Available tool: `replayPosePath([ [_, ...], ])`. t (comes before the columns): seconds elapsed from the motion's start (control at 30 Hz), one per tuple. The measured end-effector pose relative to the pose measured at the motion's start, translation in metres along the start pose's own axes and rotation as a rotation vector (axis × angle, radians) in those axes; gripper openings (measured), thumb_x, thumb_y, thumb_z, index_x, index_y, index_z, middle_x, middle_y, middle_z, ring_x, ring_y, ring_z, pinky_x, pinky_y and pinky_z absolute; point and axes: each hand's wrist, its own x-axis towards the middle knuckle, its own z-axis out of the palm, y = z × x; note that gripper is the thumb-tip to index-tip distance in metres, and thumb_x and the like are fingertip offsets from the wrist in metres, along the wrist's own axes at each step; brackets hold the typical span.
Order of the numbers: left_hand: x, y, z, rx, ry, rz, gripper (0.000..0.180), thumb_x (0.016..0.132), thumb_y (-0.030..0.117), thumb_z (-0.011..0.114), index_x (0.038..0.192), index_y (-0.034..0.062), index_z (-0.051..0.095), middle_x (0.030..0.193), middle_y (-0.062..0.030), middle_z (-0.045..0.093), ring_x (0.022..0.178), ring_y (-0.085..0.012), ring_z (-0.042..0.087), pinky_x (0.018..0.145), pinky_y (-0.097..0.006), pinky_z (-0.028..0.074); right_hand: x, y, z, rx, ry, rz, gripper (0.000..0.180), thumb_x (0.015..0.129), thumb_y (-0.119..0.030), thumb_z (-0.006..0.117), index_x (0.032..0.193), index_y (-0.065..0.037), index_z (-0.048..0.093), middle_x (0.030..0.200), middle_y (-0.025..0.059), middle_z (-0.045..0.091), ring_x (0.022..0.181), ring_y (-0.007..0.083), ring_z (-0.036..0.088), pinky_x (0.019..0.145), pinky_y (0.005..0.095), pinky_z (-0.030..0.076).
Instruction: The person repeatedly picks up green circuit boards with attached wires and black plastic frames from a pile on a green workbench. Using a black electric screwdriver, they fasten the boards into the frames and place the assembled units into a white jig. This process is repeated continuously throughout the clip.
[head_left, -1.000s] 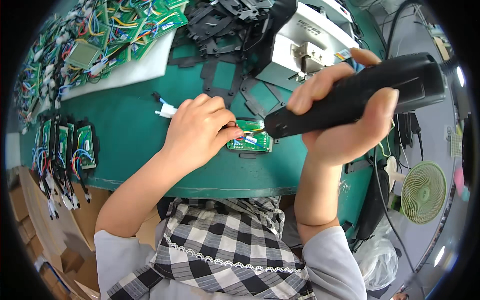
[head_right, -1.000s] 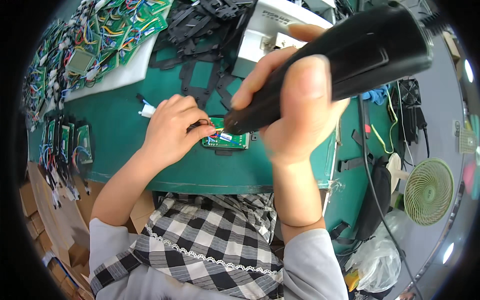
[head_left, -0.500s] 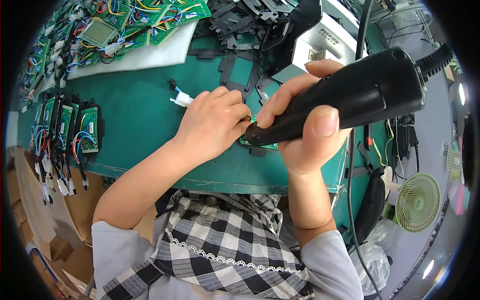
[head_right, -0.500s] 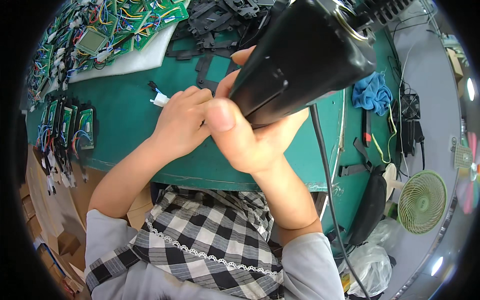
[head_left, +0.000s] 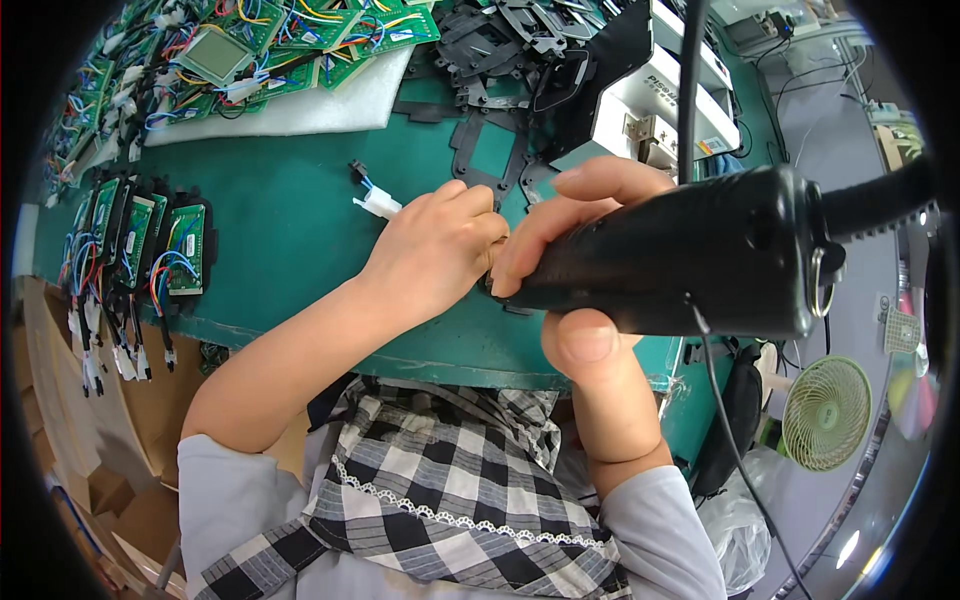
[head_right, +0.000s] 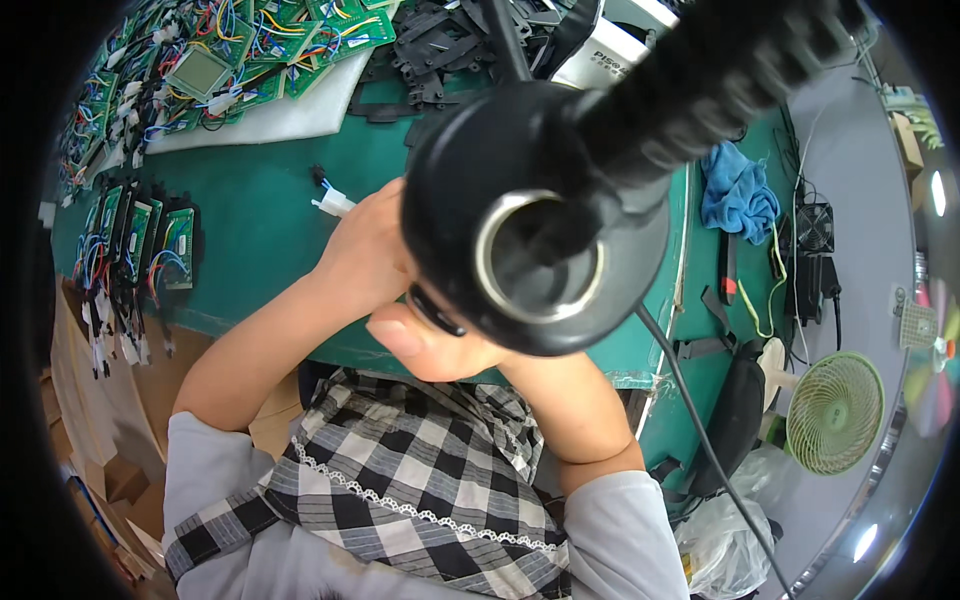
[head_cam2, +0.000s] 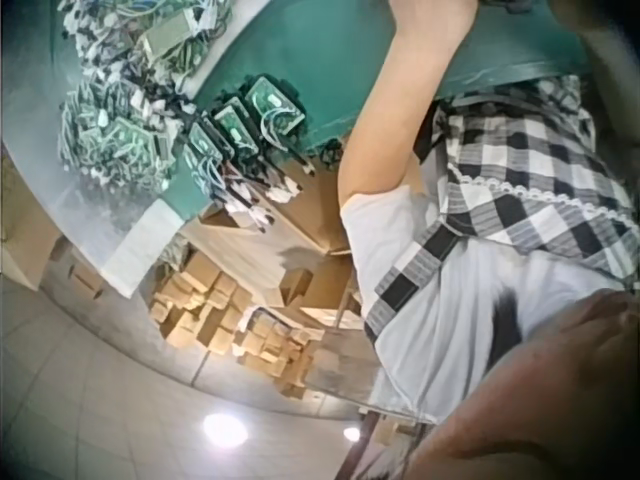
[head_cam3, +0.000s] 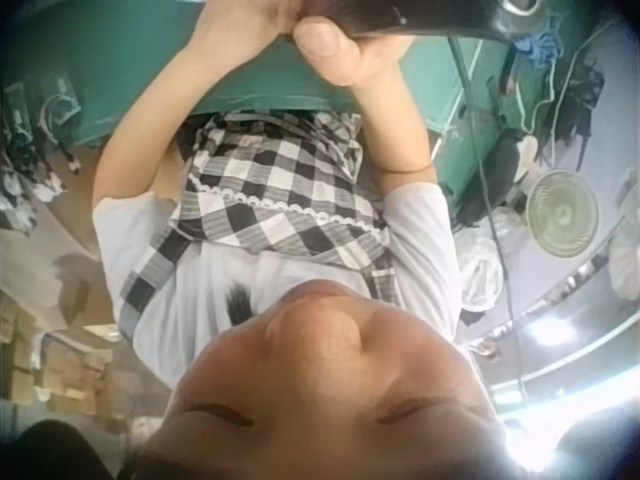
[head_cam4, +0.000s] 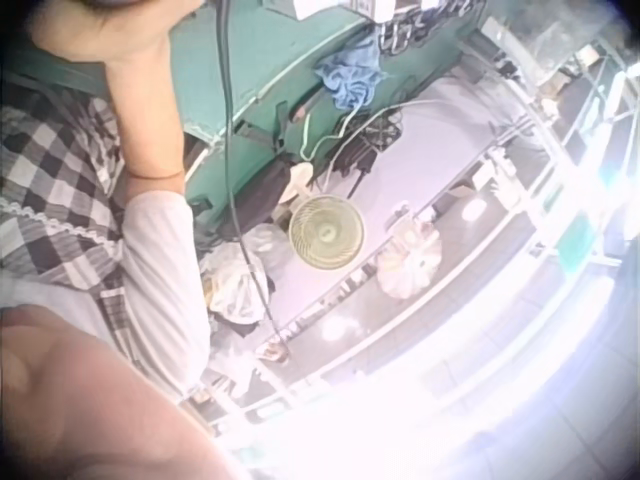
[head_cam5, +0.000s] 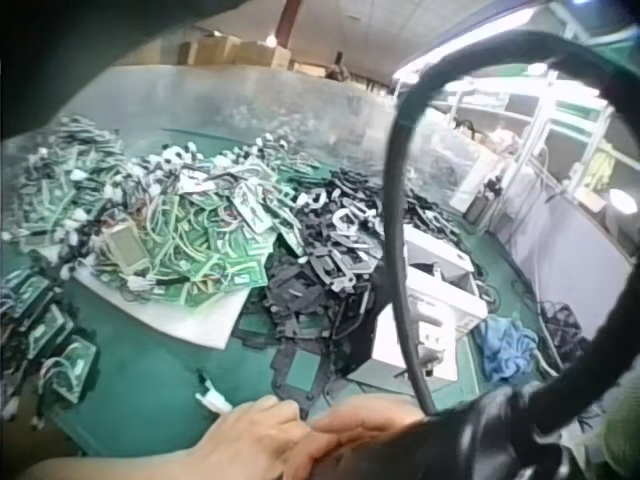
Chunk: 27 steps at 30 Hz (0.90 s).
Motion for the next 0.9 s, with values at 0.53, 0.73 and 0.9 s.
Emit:
replayPosePath([
  [0.53, -0.029, 0.029, -0.097, 0.251, 0.074, 0.022, 0.053, 0.063, 0.028, 0.080, 0.108, 0.0073, 0.061, 0.102, -0.0062, 0.057, 0.094, -0.0236, 0.056, 0.078, -0.035, 0.049, 0.007, 0.017, -0.096, 0.668, 0.621, 0.131, 0.052, 0.090, -0.053, 0.052, 0.111, -0.006, 0.049, 0.072, 0.0083, 0.049, 0.056, 0.0182, 0.046, 0.054, 0.0306, 0.037],
  [0.73, -0.137, -0.069, -0.293, 0.634, 0.389, -0.902, 0.039, 0.086, 0.033, 0.067, 0.115, 0.0077, 0.062, 0.100, -0.0061, 0.058, 0.090, -0.0130, 0.058, 0.079, -0.025, 0.045, 0.000, 0.037, -0.117, 0.536, 0.828, 0.240, 0.050, 0.089, -0.052, 0.055, 0.109, -0.007, 0.047, 0.071, 0.0078, 0.051, 0.056, 0.0179, 0.046, 0.056, 0.0314, 0.039],
  [0.9, -0.175, -0.122, -0.311, -0.086, 0.386, -1.041, 0.039, 0.097, 0.039, 0.051, 0.120, 0.0078, 0.056, 0.106, -0.0011, 0.057, 0.100, -0.0083, 0.053, 0.089, -0.021, 0.039, -0.001, 0.043, -0.109, 0.571, 0.810, 0.217, 0.049, 0.089, -0.053, 0.054, 0.109, -0.008, 0.049, 0.069, 0.0084, 0.054, 0.054, 0.0181, 0.049, 0.055, 0.0340, 0.041],
])
